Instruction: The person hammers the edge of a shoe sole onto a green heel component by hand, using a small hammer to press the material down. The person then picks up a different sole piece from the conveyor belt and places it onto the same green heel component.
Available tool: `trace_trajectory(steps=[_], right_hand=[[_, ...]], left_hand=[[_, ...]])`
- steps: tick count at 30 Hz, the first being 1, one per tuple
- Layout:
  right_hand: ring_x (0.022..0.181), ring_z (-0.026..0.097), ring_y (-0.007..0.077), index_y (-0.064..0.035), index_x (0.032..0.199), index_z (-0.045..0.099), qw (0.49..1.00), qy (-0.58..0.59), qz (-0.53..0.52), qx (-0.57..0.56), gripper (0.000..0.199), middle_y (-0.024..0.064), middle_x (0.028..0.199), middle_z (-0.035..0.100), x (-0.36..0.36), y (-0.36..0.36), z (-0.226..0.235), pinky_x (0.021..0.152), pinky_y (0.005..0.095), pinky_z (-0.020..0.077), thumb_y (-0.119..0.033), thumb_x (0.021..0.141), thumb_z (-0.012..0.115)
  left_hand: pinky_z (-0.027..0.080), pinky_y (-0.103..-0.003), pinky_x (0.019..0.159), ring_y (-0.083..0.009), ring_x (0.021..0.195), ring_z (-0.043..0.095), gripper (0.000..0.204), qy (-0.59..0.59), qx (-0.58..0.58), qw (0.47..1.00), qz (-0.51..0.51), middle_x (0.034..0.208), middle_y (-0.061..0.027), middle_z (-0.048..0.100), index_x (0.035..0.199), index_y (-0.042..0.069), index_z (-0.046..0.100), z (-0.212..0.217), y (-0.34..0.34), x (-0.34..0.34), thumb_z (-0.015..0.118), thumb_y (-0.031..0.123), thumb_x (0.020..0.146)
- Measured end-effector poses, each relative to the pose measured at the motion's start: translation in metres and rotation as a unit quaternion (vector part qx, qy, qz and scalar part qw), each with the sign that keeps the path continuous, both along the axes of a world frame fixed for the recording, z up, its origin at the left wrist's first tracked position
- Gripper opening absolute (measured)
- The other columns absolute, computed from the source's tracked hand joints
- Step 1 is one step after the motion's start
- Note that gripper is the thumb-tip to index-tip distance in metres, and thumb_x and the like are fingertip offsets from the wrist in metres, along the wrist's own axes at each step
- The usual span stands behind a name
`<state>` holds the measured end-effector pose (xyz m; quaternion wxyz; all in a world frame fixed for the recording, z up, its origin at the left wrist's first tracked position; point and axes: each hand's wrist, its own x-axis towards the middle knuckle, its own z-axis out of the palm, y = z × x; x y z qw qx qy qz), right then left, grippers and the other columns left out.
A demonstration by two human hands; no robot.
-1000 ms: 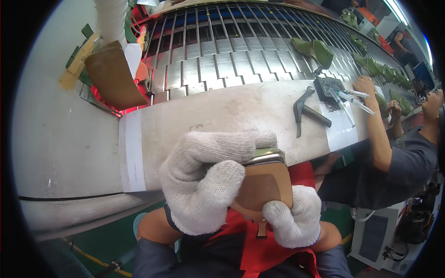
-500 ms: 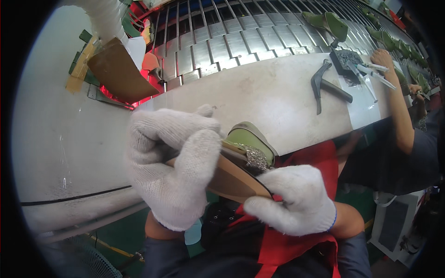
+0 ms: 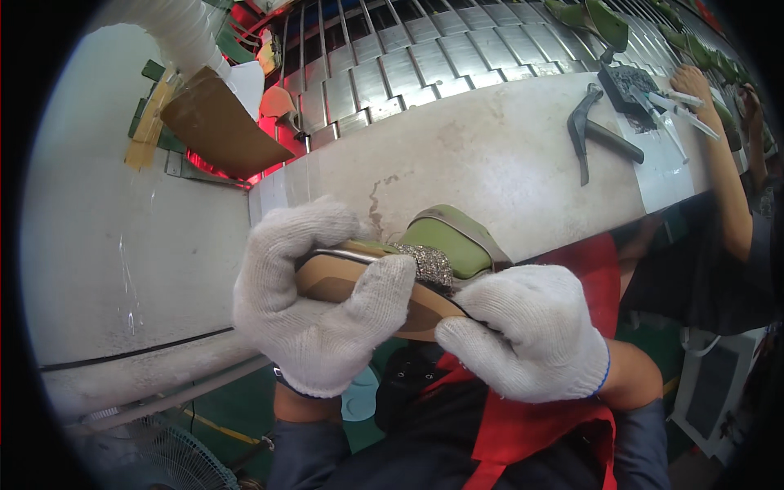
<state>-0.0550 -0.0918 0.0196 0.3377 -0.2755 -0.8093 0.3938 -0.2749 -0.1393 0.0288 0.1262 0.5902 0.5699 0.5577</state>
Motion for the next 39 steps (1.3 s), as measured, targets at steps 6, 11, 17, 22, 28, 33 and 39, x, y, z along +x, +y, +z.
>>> trace_trajectory(steps=[6,11,17,22,28,33,39], right_hand=[[0.063,0.072,0.0324,0.0002,0.093,0.077,0.998,-0.052,0.022,0.029,0.021,0.0140,0.075,0.070,0.001,-0.001,0.007,0.059,0.0412,0.0551,-0.016,0.087,0.089],[0.063,0.070,0.0344,-0.0101,0.087,0.065,0.986,-0.119,-0.011,0.116,0.022,0.0103,0.071,0.068,-0.003,0.016,-0.004,0.060,0.0457,0.0559,-0.024,0.096,0.080],[0.095,0.072,0.0324,-0.0081,0.098,0.071,0.941,-0.216,0.014,0.260,0.022,0.0108,0.101,0.071,0.022,0.073,-0.038,0.079,0.0472,0.0607,-0.021,0.086,0.084],[0.131,0.067,0.0406,-0.0061,0.098,0.072,0.933,-0.156,0.042,0.323,0.026,0.0165,0.144,0.069,0.031,0.092,-0.040,0.107,0.0491,0.0580,-0.007,0.076,0.085],[0.138,0.064,0.0410,-0.0041,0.097,0.072,0.941,-0.146,0.067,0.297,0.025,0.0164,0.149,0.069,0.026,0.098,-0.054,0.113,0.0504,0.0552,-0.007,0.076,0.084],[0.134,0.065,0.0394,-0.0017,0.095,0.073,0.945,-0.148,0.059,0.286,0.023,0.0156,0.141,0.072,0.020,0.096,-0.046,0.112,0.0498,0.0560,-0.007,0.075,0.084],[0.134,0.066,0.0386,-0.0008,0.094,0.073,0.943,-0.181,0.045,0.276,0.023,0.0162,0.140,0.072,0.018,0.093,-0.038,0.109,0.0485,0.0570,-0.007,0.075,0.085]], left_hand=[[0.058,-0.031,0.086,-0.0145,0.093,0.067,0.040,-0.009,0.017,1.000,0.013,0.106,-0.0089,0.069,0.112,-0.002,0.068,-0.007,-0.008,0.000,0.094,0.005,0.083],[0.057,-0.034,0.090,-0.0175,0.097,0.066,0.037,-0.079,0.057,0.994,0.043,0.112,-0.0102,0.068,0.116,0.000,0.064,-0.067,-0.013,0.010,0.090,0.010,0.091],[0.057,-0.043,0.106,-0.0353,0.119,0.070,0.046,0.049,0.022,0.998,-0.020,0.129,-0.0202,0.069,0.134,-0.001,0.065,-0.116,-0.003,0.013,0.087,0.015,0.097],[0.057,-0.047,0.111,-0.0414,0.135,0.070,0.055,0.109,0.003,0.988,-0.110,0.147,-0.0275,0.069,0.146,-0.001,0.069,-0.097,0.015,0.006,0.087,0.009,0.095],[0.060,-0.047,0.107,-0.0433,0.126,0.075,0.047,0.197,0.004,0.974,-0.110,0.138,-0.0271,0.075,0.138,0.001,0.075,-0.097,0.015,0.008,0.086,0.004,0.092],[0.061,-0.045,0.104,-0.0407,0.120,0.078,0.039,0.167,-0.004,0.984,-0.062,0.129,-0.0257,0.079,0.128,0.001,0.081,-0.088,0.012,0.015,0.086,0.000,0.090],[0.063,-0.041,0.091,-0.0360,0.103,0.081,0.025,0.156,-0.066,0.985,-0.036,0.112,-0.0199,0.082,0.110,0.002,0.081,-0.061,0.022,0.025,0.088,0.002,0.086]])
